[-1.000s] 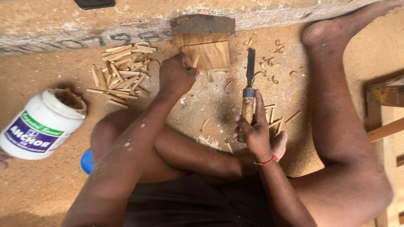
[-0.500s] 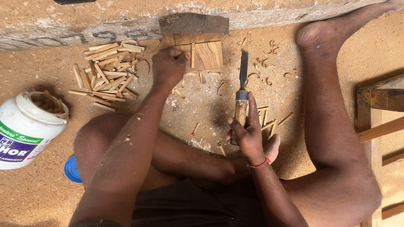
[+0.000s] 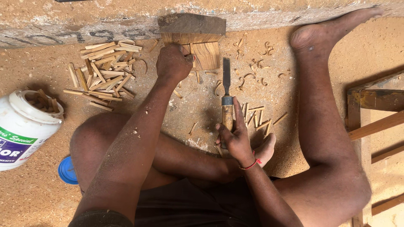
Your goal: The person sits on the floor and uses a chisel to carve a small wooden block. They repeatedly strike the chisel with their hand to remove wood shavings, occasionally pausing to clear debris from the workpiece. The task involves precise manual control of the tool to shape the wood.
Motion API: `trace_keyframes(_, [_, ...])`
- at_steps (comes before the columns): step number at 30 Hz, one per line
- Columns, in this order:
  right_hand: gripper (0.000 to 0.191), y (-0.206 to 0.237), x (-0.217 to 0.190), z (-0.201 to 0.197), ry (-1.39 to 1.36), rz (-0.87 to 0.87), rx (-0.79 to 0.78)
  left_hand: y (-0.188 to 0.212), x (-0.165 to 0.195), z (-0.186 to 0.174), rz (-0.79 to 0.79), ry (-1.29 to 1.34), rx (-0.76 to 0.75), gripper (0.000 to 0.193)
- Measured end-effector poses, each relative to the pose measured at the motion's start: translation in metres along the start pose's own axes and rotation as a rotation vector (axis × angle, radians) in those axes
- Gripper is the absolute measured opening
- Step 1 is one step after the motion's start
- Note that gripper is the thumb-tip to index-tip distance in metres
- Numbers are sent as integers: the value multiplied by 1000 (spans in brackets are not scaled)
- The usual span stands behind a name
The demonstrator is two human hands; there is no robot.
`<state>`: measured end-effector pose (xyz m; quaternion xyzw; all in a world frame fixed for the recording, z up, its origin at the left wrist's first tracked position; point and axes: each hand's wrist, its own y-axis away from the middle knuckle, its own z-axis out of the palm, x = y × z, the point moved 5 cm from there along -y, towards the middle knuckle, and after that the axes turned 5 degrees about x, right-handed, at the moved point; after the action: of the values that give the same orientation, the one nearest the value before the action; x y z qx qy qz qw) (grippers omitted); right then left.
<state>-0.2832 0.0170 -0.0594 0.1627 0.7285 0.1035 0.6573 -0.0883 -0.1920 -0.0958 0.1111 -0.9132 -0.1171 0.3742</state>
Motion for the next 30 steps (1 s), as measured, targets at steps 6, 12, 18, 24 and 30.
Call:
trace_keyframes(6, [94, 1, 20, 21, 165, 102, -140, 1, -5, -2, -37, 87, -34, 22])
trace_keyframes(12, [95, 1, 2, 45, 504, -537, -75, 61, 7, 4, 577, -311, -113, 24])
trace_keyframes(18, [93, -7, 13, 54, 587, -409, -52, 126, 4, 17, 876, -654, -241, 70])
trace_keyframes(24, [97, -43, 18, 60, 673, -214, -54, 105, 17, 10, 771, -816, -372, 101])
trace_keyframes(30, [101, -54, 18, 64, 660, -243, -52, 97, 28, 4, 700, -775, -440, 114])
